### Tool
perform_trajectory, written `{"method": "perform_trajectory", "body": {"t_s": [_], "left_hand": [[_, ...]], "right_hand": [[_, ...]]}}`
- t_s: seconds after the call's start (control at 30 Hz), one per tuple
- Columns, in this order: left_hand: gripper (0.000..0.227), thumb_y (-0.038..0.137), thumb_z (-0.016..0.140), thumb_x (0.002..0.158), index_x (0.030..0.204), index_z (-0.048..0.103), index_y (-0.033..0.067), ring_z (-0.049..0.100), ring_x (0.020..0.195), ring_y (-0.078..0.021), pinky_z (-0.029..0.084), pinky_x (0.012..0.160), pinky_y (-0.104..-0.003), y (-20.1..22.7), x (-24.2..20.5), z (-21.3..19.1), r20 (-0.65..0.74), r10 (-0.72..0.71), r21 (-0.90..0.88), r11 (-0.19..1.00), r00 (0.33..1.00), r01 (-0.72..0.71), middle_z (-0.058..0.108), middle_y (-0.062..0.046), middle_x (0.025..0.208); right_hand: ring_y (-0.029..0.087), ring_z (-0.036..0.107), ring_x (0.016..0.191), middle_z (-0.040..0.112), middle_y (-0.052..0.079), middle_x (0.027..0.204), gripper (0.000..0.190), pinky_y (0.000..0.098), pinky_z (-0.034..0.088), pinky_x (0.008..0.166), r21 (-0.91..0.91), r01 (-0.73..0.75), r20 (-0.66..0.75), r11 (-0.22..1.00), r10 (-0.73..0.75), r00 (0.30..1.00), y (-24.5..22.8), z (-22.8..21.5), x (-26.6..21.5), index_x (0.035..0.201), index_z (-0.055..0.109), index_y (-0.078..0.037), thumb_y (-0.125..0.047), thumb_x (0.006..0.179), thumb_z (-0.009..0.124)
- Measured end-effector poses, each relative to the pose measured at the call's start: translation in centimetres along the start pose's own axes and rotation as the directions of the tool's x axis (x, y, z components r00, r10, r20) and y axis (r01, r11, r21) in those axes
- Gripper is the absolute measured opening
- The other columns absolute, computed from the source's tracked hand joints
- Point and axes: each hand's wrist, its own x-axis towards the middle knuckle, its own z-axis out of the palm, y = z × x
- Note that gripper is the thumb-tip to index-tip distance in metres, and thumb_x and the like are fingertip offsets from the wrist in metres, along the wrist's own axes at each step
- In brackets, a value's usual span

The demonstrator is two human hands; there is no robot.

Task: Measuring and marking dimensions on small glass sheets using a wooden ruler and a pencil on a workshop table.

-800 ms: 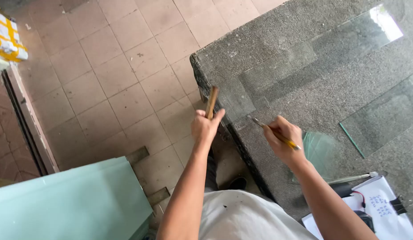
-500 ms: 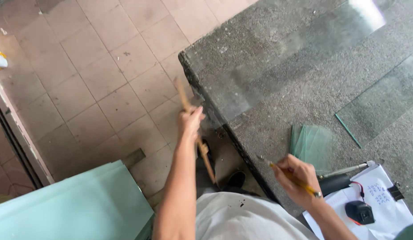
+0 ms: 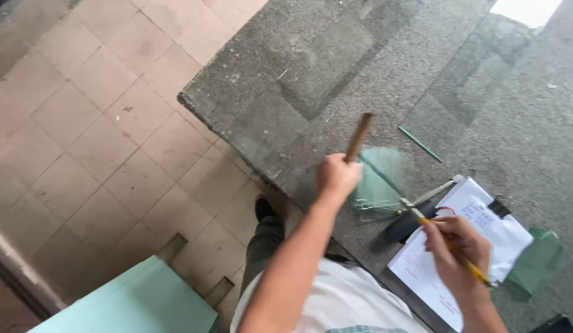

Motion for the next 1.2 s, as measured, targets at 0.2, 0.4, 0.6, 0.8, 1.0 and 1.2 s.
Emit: {"method": "perform_trajectory", "body": {"t_s": [0.2,0.4,0.6,0.8,1.0,1.2], "left_hand": [[0.073,0.049,0.085,0.067,0.110,0.045,0.0065,0.061,0.097,-0.0473,0.050,0.077,-0.059,2.4,-1.3,3.8,-0.132,0.041,0.021,0.999,0.990,-0.039,0.062,-0.026,0.106],[0.055,0.065,0.039,0.087,0.102,0.051,0.0135,0.060,0.077,-0.0244,0.044,0.061,-0.046,4.0,-6.5,-16.2,-0.086,-0.249,-0.167,0.958,0.965,0.233,0.063,-0.006,0.087],[0.060,0.066,0.057,0.088,0.074,0.070,0.0090,0.070,0.077,-0.0458,0.050,0.070,-0.055,-16.0,4.4,-21.2,-0.611,-0.100,0.265,0.908,0.785,0.323,0.074,-0.020,0.078],[0.056,0.060,0.061,0.084,0.092,0.079,0.0067,0.070,0.106,-0.0395,0.051,0.096,-0.047,-12.3,5.8,-25.6,-0.401,-0.175,0.294,0.905,0.899,0.307,0.076,-0.021,0.097],[0.062,0.061,0.058,0.084,0.095,0.079,0.0038,0.072,0.109,-0.0358,0.045,0.110,-0.041,-12.4,7.4,-25.8,-0.392,-0.180,0.341,0.882,0.902,0.324,0.077,-0.021,0.101],[0.060,0.059,0.058,0.086,0.099,0.079,0.0042,0.070,0.108,-0.0369,0.051,0.098,-0.043,-12.2,7.1,-26.2,-0.351,-0.193,0.315,0.897,0.916,0.309,0.076,-0.021,0.101]], "right_hand": [[0.020,0.060,0.068,0.067,0.020,0.101,0.018,0.0260,0.051,0.065,0.041,-0.009,-0.061,0.999,0.011,0.998,-1.1,-0.4,-1.0,0.099,0.057,0.007,0.004,0.114,0.067],[0.018,0.061,0.061,0.065,0.016,0.092,0.010,0.0243,0.053,0.058,0.127,0.025,0.132,0.992,-0.041,0.990,-0.9,4.6,2.3,0.099,0.059,0.004,0.004,0.107,0.066],[0.009,0.054,0.058,0.059,-0.002,0.059,0.015,0.0273,0.043,0.065,-0.374,0.328,0.392,0.867,-0.173,0.904,-7.2,13.6,7.4,0.085,0.069,-0.015,-0.025,0.093,0.076],[0.030,0.063,0.061,0.067,0.018,0.073,0.009,0.0403,0.046,0.058,-0.137,0.442,0.509,0.887,-0.319,0.799,-10.8,23.9,12.1,0.093,0.074,-0.008,-0.015,0.089,0.077],[0.026,0.059,0.058,0.065,0.018,0.071,0.009,0.0365,0.043,0.054,-0.005,0.524,0.555,0.851,-0.434,0.710,-10.5,31.9,16.2,0.091,0.071,-0.002,-0.009,0.089,0.077],[0.019,0.055,0.052,0.061,0.013,0.062,0.008,0.0320,0.040,0.051,-0.028,0.516,0.594,0.856,-0.401,0.697,-9.7,35.3,17.8,0.085,0.070,-0.007,-0.010,0.088,0.077]]}}
